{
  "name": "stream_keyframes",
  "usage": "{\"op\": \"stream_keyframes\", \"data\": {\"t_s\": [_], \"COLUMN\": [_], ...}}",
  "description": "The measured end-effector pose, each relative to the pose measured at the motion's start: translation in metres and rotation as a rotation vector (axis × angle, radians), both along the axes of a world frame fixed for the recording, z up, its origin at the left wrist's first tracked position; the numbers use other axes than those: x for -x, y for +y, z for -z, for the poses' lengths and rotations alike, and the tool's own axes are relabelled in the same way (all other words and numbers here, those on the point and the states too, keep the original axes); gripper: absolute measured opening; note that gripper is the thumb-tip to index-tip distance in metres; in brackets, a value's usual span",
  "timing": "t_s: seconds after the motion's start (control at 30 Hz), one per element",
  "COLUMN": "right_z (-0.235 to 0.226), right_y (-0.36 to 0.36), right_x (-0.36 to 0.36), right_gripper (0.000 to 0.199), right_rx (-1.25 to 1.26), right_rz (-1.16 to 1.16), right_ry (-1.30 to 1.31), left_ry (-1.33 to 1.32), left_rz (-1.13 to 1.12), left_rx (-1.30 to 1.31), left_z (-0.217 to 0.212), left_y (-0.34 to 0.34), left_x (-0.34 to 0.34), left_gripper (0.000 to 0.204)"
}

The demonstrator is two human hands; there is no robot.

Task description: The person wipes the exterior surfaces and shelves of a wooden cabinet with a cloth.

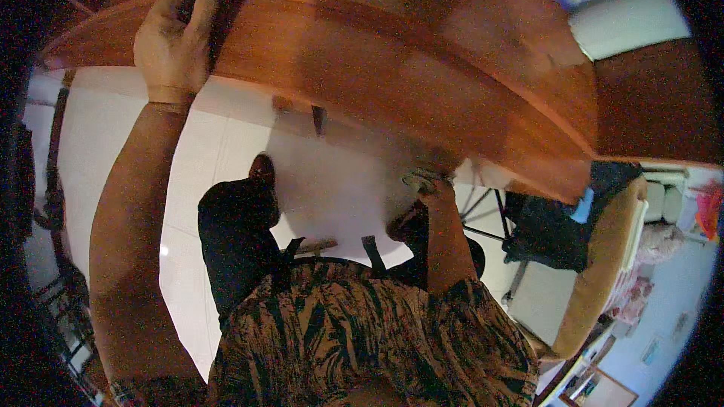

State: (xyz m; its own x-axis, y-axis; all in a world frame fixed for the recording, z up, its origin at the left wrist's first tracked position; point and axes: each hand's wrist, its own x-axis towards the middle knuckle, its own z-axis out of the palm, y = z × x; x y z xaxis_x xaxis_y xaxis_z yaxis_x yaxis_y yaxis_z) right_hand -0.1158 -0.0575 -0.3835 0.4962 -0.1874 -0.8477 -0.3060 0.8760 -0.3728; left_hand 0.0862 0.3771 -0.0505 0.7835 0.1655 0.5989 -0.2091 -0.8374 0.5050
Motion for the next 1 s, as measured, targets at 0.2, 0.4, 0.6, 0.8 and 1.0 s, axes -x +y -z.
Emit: {"op": "stream_keyframes", "data": {"t_s": [0.2, 0.4, 0.6, 0.8, 1.0], "right_z": [-0.1, -0.18, -0.27, -0.289, -0.272], "right_y": [0.006, -0.012, -0.002, 0.015, 0.041], "right_x": [0.002, 0.02, 0.039, 0.032, 0.021], "right_gripper": [0.037, 0.035, 0.038, 0.035, 0.034], "right_rx": [0.209, 0.36, 0.551, 0.578, 0.474], "right_rz": [0.031, 0.085, 0.075, 0.142, 0.031], "right_ry": [-0.125, -0.298, -0.489, -0.473, -0.469], "left_ry": [0.075, 0.073, 0.117, 0.16, 0.162], "left_rz": [-0.088, -0.032, -0.034, -0.065, -0.062], "left_rx": [-0.006, 0.034, 0.01, 0.044, 0.022], "left_z": [0.0, 0.002, 0.001, 0.007, 0.003], "left_y": [0.002, -0.011, -0.007, -0.011, -0.008], "left_x": [0.002, -0.005, -0.005, -0.008, -0.001], "left_gripper": [0.036, 0.036, 0.035, 0.036, 0.036]}}
